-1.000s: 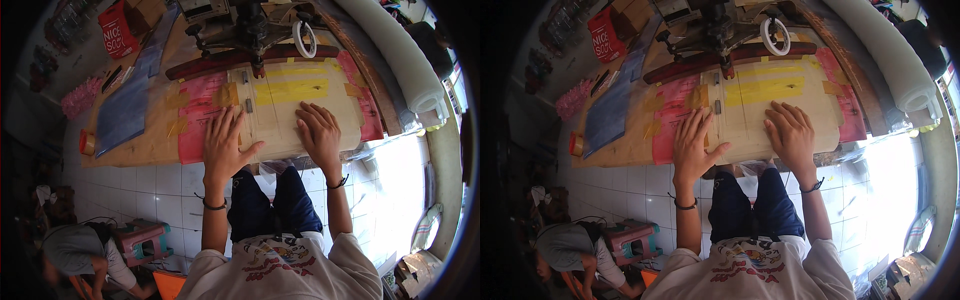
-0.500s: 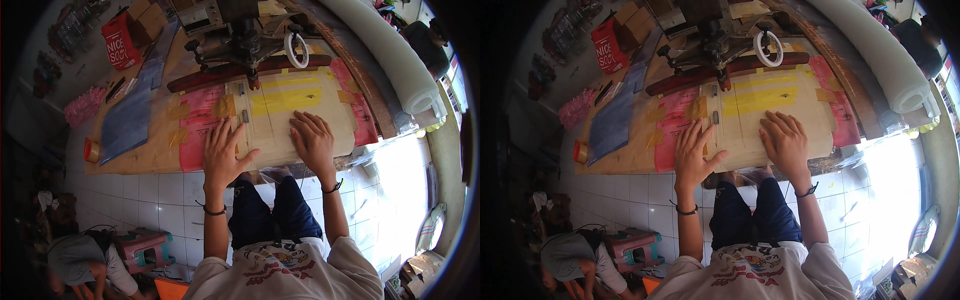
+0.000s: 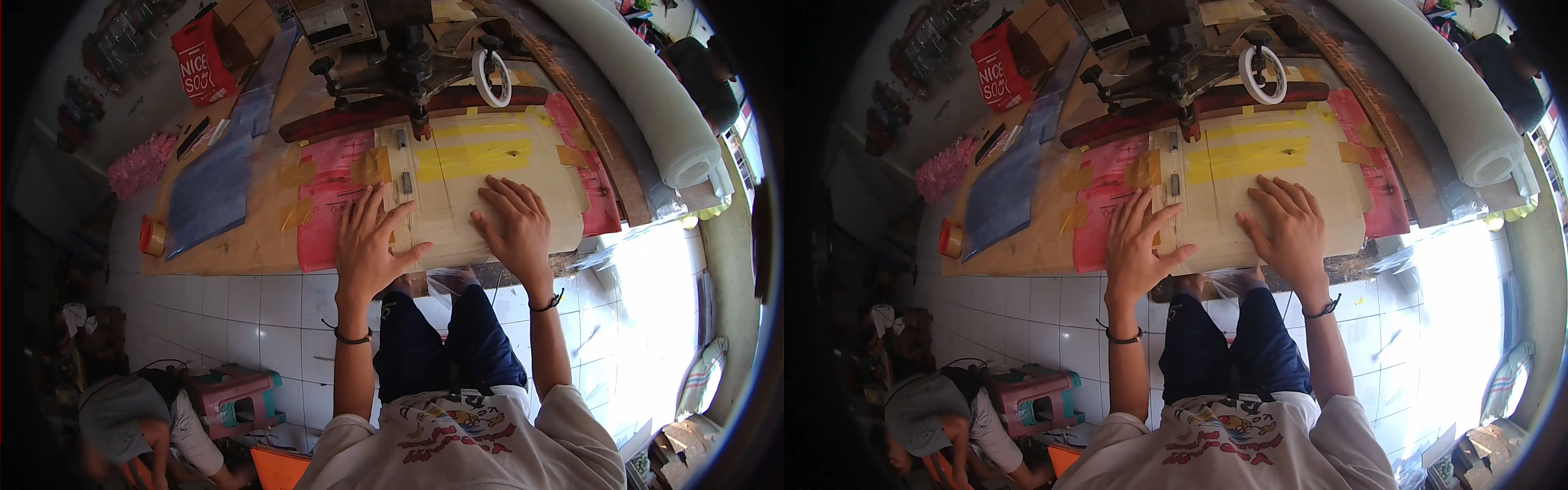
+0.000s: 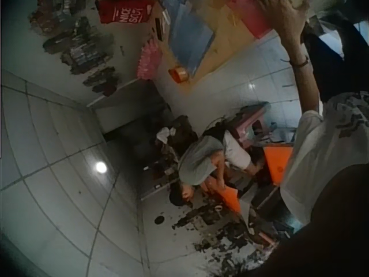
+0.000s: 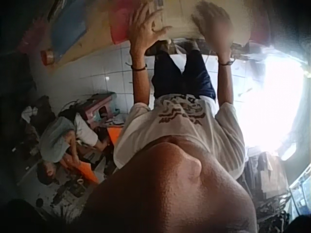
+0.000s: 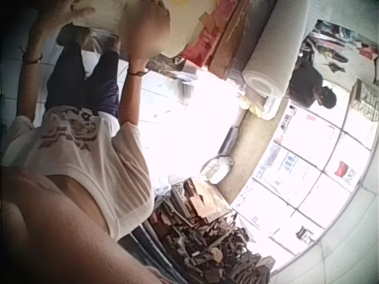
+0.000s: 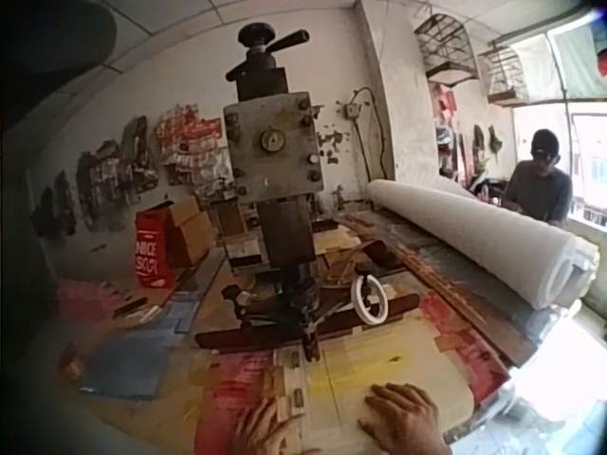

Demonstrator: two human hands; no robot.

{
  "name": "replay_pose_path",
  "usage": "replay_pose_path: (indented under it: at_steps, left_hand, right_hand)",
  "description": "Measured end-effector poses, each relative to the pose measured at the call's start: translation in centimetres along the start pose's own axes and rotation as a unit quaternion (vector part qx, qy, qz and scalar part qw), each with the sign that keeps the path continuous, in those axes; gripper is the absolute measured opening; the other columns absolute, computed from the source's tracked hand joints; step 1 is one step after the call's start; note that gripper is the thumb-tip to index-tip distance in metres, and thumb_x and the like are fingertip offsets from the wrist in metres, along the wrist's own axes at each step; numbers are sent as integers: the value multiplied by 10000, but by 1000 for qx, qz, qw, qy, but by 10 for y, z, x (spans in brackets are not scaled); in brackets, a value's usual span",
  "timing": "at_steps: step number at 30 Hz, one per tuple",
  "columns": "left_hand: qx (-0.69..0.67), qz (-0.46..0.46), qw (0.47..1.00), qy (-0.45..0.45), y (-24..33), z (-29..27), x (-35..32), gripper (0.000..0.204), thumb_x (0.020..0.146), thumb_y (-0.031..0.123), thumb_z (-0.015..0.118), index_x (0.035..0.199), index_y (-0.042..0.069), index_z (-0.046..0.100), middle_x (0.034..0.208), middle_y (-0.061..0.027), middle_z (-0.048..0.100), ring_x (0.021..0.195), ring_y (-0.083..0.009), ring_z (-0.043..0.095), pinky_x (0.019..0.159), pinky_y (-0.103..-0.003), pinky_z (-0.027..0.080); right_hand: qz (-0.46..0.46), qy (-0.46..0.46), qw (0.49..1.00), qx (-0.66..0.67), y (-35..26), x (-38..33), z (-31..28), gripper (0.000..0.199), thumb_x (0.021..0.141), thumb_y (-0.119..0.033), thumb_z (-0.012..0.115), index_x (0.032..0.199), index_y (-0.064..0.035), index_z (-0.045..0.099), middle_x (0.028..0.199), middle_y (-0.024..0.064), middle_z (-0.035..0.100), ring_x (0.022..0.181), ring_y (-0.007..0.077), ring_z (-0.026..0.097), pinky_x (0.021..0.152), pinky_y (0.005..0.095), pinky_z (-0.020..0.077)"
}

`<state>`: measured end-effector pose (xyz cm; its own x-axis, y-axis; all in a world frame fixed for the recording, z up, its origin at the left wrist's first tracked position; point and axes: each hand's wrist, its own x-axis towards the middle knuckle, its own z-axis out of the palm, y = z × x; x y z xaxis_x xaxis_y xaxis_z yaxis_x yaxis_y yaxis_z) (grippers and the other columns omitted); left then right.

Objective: The person applies tape to colorful plastic pieces using a handheld dispenser and then positions them under a mechanical heat press by hand.

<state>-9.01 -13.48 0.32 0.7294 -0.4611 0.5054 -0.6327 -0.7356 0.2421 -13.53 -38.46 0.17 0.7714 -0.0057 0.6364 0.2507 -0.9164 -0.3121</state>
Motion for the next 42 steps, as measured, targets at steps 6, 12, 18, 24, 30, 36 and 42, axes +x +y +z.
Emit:
replay_pose_path:
  at_steps: [6, 12, 18, 24, 30, 36, 42]
  left_hand:
    - [-6, -8, 1000, 3, 0, 2, -1, 608, 738, 519, 794, 1261, 225, 695, 1470, -168, 497, 1377, -364, 431, 1141, -506, 322]
    - [-5, -4, 1000, 0, 0, 0, 0, 587, 739, 521, 790, 1252, 249, 700, 1477, -164, 488, 1378, -365, 428, 1141, -504, 322]
    - [-9, -7, 1000, -2, 2, -2, 0, 579, 749, 523, 783, 1250, 245, 700, 1474, -161, 487, 1380, -366, 423, 1145, -508, 314]
    - [-8, -6, 1000, -9, 1, -1, 0, 582, 762, 520, 774, 1266, 240, 687, 1476, -160, 484, 1384, -365, 417, 1148, -516, 308]
    - [-3, -9, 1000, -10, 1, -1, 0, 582, 766, 514, 773, 1272, 240, 683, 1479, -163, 481, 1387, -364, 415, 1150, -518, 305]
    - [-6, -6, 1000, -8, 1, -2, 3, 584, 756, 509, 778, 1265, 237, 687, 1479, -167, 481, 1378, -367, 423, 1144, -517, 311]
    - [-6, -8, 1000, -10, 2, -1, 1, 585, 751, 506, 779, 1260, 230, 691, 1474, -171, 484, 1368, -372, 431, 1138, -517, 317]
  right_hand:
    - [6, -29, 1000, 5, -1, 1, -3, 469, 804, -405, 765, 1103, -46, 720, 1270, 138, 659, 1218, 336, 574, 1058, 459, 416]
    - [6, -32, 999, 1, -2, 2, -4, 475, 804, -406, 762, 1115, -49, 717, 1269, 135, 659, 1221, 331, 572, 1058, 457, 413]
    - [4, -32, 999, -1, -2, 1, -4, 481, 808, -412, 759, 1121, -50, 713, 1278, 134, 653, 1221, 328, 571, 1055, 455, 411]
    - [5, -32, 999, -3, -3, 2, -4, 490, 840, -428, 730, 1150, -51, 693, 1276, 133, 652, 1217, 328, 570, 1052, 454, 409]
    - [7, -39, 999, -5, -3, 4, -5, 483, 854, -425, 717, 1161, -54, 681, 1278, 124, 650, 1219, 322, 567, 1055, 453, 406]
    - [7, -30, 1000, 2, -4, 5, -5, 470, 850, -413, 723, 1151, -55, 680, 1268, 123, 653, 1209, 324, 569, 1052, 455, 407]
    - [6, -26, 1000, -2, -3, 2, -3, 462, 851, -404, 724, 1148, -53, 678, 1258, 122, 655, 1203, 327, 574, 1048, 459, 409]
